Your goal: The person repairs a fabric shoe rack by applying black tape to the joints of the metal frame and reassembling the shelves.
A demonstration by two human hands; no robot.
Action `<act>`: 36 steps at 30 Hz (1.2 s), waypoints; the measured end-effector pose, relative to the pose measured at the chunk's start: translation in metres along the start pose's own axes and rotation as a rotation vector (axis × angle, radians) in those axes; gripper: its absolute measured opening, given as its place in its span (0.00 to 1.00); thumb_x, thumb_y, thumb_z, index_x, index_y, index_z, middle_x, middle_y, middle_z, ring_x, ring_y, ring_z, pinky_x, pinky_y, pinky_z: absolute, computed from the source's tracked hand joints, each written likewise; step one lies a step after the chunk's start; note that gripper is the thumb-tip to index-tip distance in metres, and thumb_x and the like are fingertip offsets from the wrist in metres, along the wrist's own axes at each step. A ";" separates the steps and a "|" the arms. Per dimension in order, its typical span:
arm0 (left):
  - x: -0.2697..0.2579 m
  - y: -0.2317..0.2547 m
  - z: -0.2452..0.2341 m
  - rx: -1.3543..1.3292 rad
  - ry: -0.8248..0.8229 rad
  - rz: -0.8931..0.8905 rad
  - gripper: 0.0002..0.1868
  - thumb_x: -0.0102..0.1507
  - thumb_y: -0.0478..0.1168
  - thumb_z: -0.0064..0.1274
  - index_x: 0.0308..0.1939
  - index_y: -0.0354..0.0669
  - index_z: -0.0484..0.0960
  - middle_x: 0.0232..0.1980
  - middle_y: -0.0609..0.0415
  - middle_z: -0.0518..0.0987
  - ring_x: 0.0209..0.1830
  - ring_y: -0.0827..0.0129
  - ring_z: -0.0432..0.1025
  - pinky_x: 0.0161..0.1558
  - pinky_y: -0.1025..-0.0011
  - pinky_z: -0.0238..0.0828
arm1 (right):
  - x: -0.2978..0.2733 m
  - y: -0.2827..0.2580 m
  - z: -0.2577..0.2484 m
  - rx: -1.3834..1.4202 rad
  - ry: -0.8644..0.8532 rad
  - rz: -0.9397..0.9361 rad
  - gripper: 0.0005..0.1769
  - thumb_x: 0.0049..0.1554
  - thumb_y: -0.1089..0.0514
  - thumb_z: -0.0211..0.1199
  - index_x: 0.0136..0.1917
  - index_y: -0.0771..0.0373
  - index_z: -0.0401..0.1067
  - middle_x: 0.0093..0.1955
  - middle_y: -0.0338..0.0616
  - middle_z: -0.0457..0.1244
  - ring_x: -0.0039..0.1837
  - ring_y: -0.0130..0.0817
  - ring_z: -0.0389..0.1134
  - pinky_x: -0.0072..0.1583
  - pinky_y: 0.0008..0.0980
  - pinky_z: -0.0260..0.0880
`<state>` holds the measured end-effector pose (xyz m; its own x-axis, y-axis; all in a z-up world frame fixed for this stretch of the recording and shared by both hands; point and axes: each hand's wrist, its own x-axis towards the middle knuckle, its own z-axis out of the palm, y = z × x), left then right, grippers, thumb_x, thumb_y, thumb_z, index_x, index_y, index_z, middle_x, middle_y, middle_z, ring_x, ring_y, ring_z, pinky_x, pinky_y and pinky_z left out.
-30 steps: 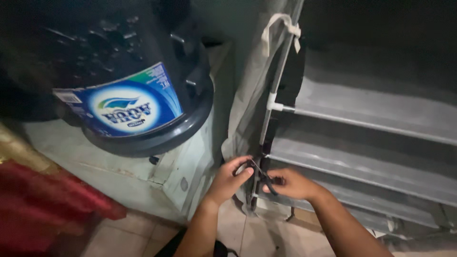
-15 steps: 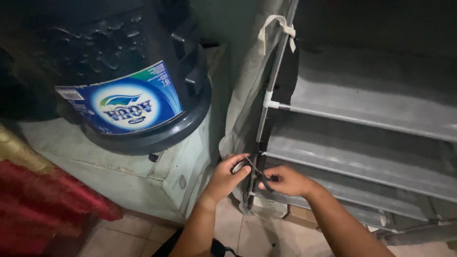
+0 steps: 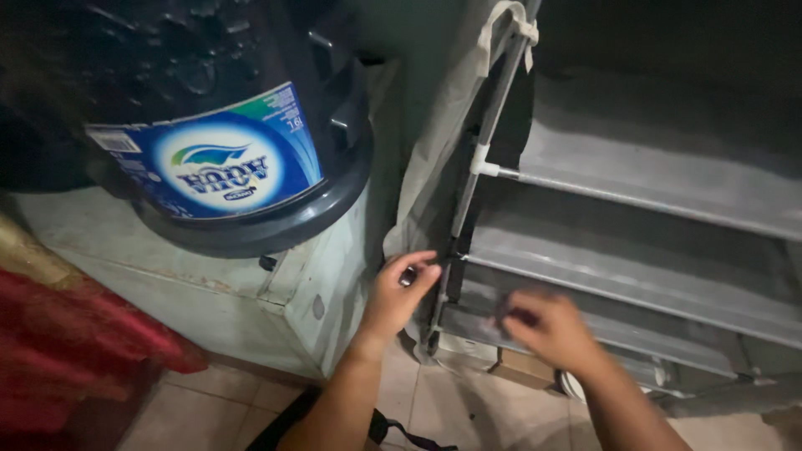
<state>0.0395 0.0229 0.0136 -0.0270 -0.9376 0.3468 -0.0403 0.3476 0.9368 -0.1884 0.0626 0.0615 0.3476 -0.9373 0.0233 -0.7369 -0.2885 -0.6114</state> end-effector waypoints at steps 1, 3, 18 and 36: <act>0.002 0.003 0.006 -0.007 -0.003 -0.003 0.13 0.54 0.39 0.54 0.41 0.39 0.77 0.35 0.55 0.74 0.38 0.73 0.67 0.42 0.77 0.61 | -0.002 0.001 -0.006 -0.107 0.278 -0.162 0.09 0.39 0.54 0.60 0.34 0.60 0.71 0.33 0.45 0.63 0.37 0.40 0.64 0.40 0.34 0.62; 0.005 0.005 0.016 0.116 0.104 0.107 0.13 0.51 0.40 0.57 0.37 0.37 0.78 0.38 0.52 0.75 0.41 0.68 0.68 0.43 0.75 0.62 | 0.000 0.000 -0.014 -0.221 0.555 -0.316 0.10 0.38 0.56 0.60 0.33 0.62 0.68 0.35 0.47 0.61 0.41 0.44 0.61 0.43 0.37 0.61; 0.031 -0.014 0.017 0.029 0.009 0.327 0.05 0.56 0.33 0.48 0.35 0.36 0.74 0.44 0.50 0.75 0.46 0.64 0.70 0.49 0.73 0.63 | 0.010 0.010 -0.025 -0.187 0.462 -0.233 0.10 0.44 0.57 0.59 0.42 0.55 0.73 0.50 0.44 0.64 0.55 0.43 0.63 0.55 0.37 0.61; 0.024 -0.028 0.046 0.110 0.129 0.146 0.10 0.59 0.37 0.47 0.39 0.32 0.74 0.43 0.50 0.75 0.41 0.65 0.70 0.43 0.75 0.65 | 0.009 0.020 -0.037 -0.187 0.476 -0.260 0.11 0.42 0.56 0.62 0.28 0.66 0.67 0.38 0.49 0.64 0.56 0.45 0.63 0.53 0.38 0.63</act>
<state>-0.0057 -0.0090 -0.0066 0.0875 -0.8685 0.4878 -0.1543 0.4720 0.8680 -0.2210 0.0416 0.0789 0.2638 -0.8028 0.5347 -0.7672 -0.5107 -0.3881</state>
